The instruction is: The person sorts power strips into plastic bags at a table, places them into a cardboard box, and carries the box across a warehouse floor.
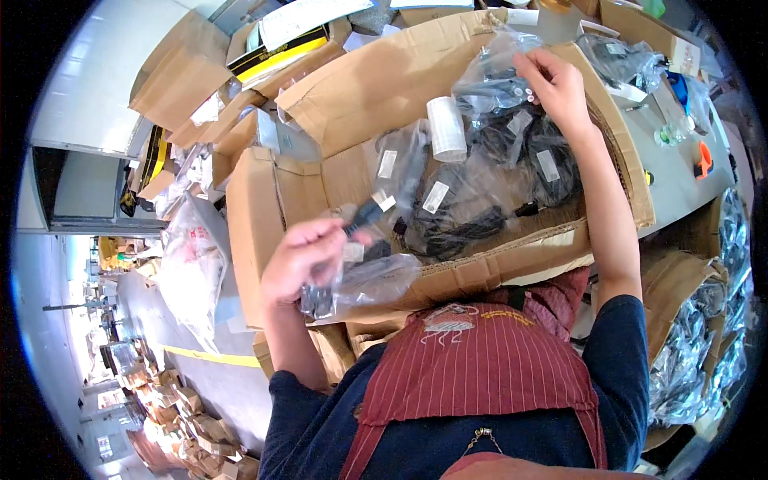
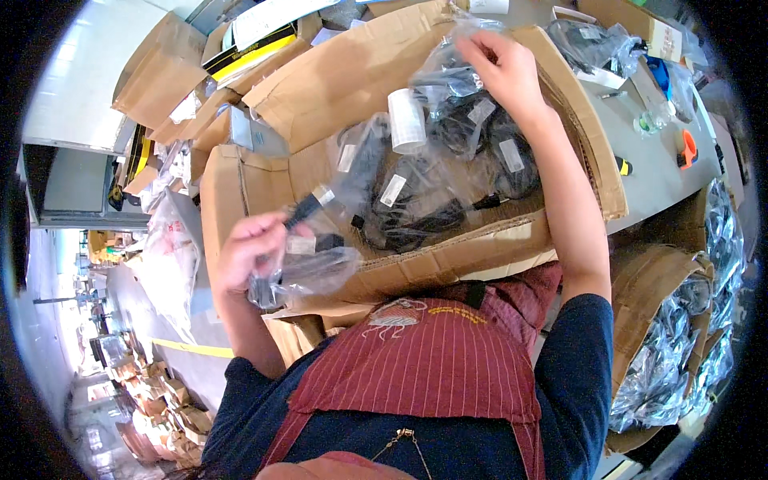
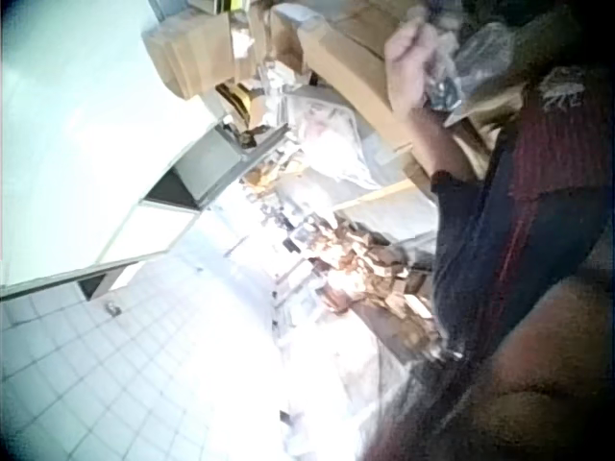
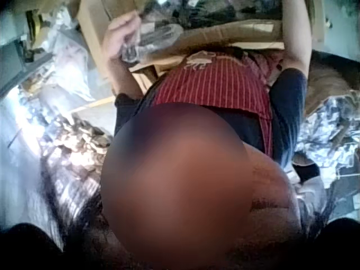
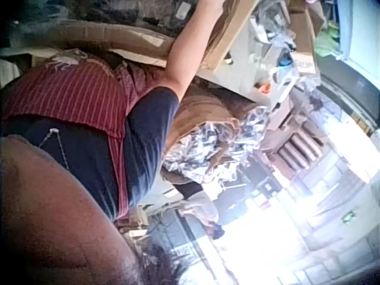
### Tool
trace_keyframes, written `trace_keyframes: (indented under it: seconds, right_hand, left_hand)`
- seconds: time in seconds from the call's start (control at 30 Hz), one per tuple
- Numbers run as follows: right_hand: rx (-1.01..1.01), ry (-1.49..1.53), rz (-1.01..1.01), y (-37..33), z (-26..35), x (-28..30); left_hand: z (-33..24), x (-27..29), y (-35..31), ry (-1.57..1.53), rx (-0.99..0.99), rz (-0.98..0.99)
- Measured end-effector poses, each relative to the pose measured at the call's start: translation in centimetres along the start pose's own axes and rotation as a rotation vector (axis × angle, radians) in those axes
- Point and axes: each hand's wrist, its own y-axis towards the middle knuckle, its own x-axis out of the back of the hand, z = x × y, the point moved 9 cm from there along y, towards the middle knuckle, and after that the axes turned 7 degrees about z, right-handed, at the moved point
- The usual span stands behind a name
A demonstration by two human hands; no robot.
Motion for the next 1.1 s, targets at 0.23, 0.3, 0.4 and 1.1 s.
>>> trace_keyframes:
  seconds: [0.23, 0.3, 0.4, 1.1]
  right_hand:
    - [-0.223, 0.569, 0.264, -0.6, -0.2, -3.6]
    - [-0.285, 0.674, 0.313, -0.9, 0.0, -3.9]
    - [-0.275, 0.756, 0.329, -1.1, 1.0, -4.0]
    - [-0.056, 0.795, 0.43, -3.2, 6.0, -4.7]
  left_hand:
    - [-2.3, 2.0, -0.7, -0.015, -0.29, -0.38]
    - [-3.0, 2.3, -2.0, -0.113, -0.346, -0.447]
    - [-5.2, 0.1, -1.7, -0.161, -0.379, -0.296]
    - [-2.1, -8.6, 12.8, -0.313, -0.306, -0.045]
